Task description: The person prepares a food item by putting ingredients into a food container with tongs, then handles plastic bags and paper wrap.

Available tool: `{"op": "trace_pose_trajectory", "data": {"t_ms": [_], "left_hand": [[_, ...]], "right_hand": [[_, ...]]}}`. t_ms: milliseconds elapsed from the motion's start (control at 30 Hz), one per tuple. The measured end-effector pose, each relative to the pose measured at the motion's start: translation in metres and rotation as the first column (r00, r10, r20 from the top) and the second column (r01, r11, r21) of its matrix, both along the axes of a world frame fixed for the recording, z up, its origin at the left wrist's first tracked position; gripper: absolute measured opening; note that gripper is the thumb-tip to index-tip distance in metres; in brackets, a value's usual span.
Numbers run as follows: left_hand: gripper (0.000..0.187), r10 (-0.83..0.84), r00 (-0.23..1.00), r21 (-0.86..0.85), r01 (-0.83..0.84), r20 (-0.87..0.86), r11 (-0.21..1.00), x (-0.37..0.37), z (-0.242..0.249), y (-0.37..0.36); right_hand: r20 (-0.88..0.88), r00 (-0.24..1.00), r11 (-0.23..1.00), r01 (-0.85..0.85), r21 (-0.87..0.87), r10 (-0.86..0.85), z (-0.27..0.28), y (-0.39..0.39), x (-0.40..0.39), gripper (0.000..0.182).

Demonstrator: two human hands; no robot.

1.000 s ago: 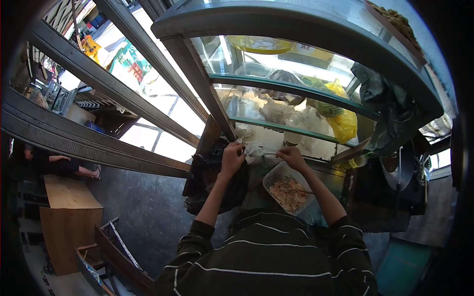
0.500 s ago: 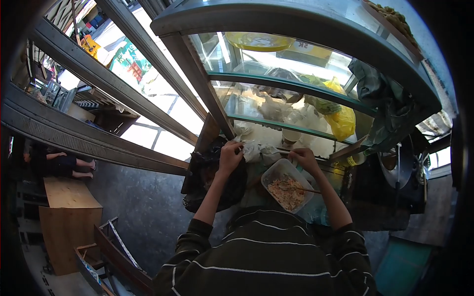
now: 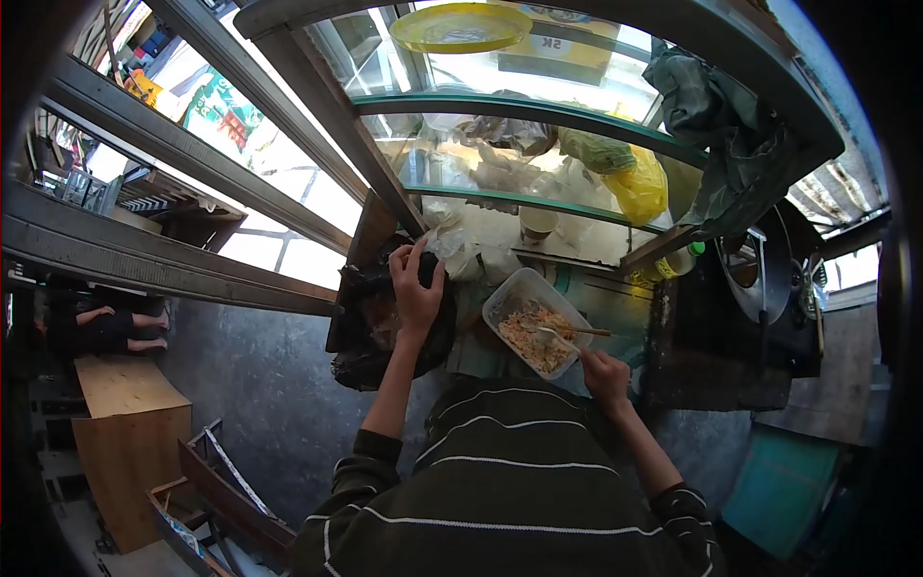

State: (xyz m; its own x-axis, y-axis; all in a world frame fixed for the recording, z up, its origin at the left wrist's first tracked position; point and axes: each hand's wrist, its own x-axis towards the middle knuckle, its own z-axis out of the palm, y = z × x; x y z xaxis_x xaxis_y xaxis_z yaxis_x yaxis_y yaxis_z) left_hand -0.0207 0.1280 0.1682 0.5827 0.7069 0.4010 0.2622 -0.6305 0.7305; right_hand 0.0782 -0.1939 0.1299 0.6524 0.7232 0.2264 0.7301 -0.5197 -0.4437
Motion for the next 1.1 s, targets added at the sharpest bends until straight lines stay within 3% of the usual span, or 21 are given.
{"op": "trace_pose_trajectory", "data": {"t_ms": [33, 67, 200, 267, 400, 500, 567, 700, 767, 967, 1033, 1100], "left_hand": [[0.043, 0.008, 1.0, 0.012, -0.008, 0.0, 1.0, -0.001, -0.001, -0.004], [0.042, 0.018, 1.0, 0.026, -0.018, -0.001, 0.999, -0.003, -0.001, -0.008], [0.041, 0.015, 1.0, -0.012, -0.015, 0.0, 1.0, -0.009, -0.006, -0.02], [0.04, 0.049, 0.999, 0.074, -0.049, -0.003, 0.996, -0.014, -0.014, -0.023], [0.039, 0.073, 0.997, 0.029, -0.074, 0.022, 0.997, -0.026, -0.014, -0.03], [0.037, 0.089, 0.996, 0.067, -0.089, 0.005, 0.994, -0.036, -0.02, -0.031], [0.036, 0.112, 0.994, 0.024, -0.112, 0.001, 0.993, -0.042, -0.02, -0.033], [0.035, 0.127, 0.992, 0.006, -0.127, 0.01, 0.992, -0.046, -0.018, -0.038], [0.034, 0.105, 0.994, -0.104, -0.105, -0.006, 0.989, -0.047, -0.01, -0.044], [0.033, 0.135, 0.991, -0.114, -0.136, -0.018, 0.984, -0.053, -0.014, -0.043], [0.034, 0.166, 0.986, 0.009, -0.165, -0.017, 0.986, -0.051, -0.018, -0.039], [0.033, 0.155, 0.988, -0.059, -0.156, -0.022, 0.986, -0.044, -0.013, -0.04]], "right_hand": [[0.09, 0.996, 0.998, -0.019, -0.062, 0.025, -0.004, -0.004, -0.003, 0.011], [0.188, 0.982, 0.999, -0.026, 0.02, 0.022, -0.006, -0.007, -0.006, 0.011], [0.178, 0.981, 0.997, -0.068, -0.046, 0.075, -0.007, -0.015, -0.006, 0.01], [0.23, 0.97, 0.993, -0.096, 0.064, 0.079, 0.001, -0.012, -0.008, 0.01], [0.231, 0.965, 0.991, -0.133, 0.033, 0.122, -0.001, -0.01, 0.002, 0.009], [0.163, 0.98, 0.993, -0.116, -0.022, 0.118, 0.005, 0.001, 0.009, 0.007], [-0.01, 1.0, 0.972, 0.027, 0.235, -0.025, 0.015, 0.029, 0.015, 0.008], [-0.103, 0.995, 0.96, 0.026, 0.278, 0.003, 0.042, 0.114, 0.04, 0.011], [-0.019, 0.998, 0.972, -0.061, 0.225, 0.067, 0.044, 0.151, 0.049, 0.012], [0.206, 0.933, 0.954, -0.3, -0.009, 0.295, 0.045, 0.198, 0.06, 0.015], [0.181, 0.914, 0.932, -0.354, -0.082, 0.363, 0.032, 0.213, 0.064, 0.014], [0.15, 0.896, 0.905, -0.398, -0.15, 0.418, 0.032, 0.223, 0.065, 0.016]]}}
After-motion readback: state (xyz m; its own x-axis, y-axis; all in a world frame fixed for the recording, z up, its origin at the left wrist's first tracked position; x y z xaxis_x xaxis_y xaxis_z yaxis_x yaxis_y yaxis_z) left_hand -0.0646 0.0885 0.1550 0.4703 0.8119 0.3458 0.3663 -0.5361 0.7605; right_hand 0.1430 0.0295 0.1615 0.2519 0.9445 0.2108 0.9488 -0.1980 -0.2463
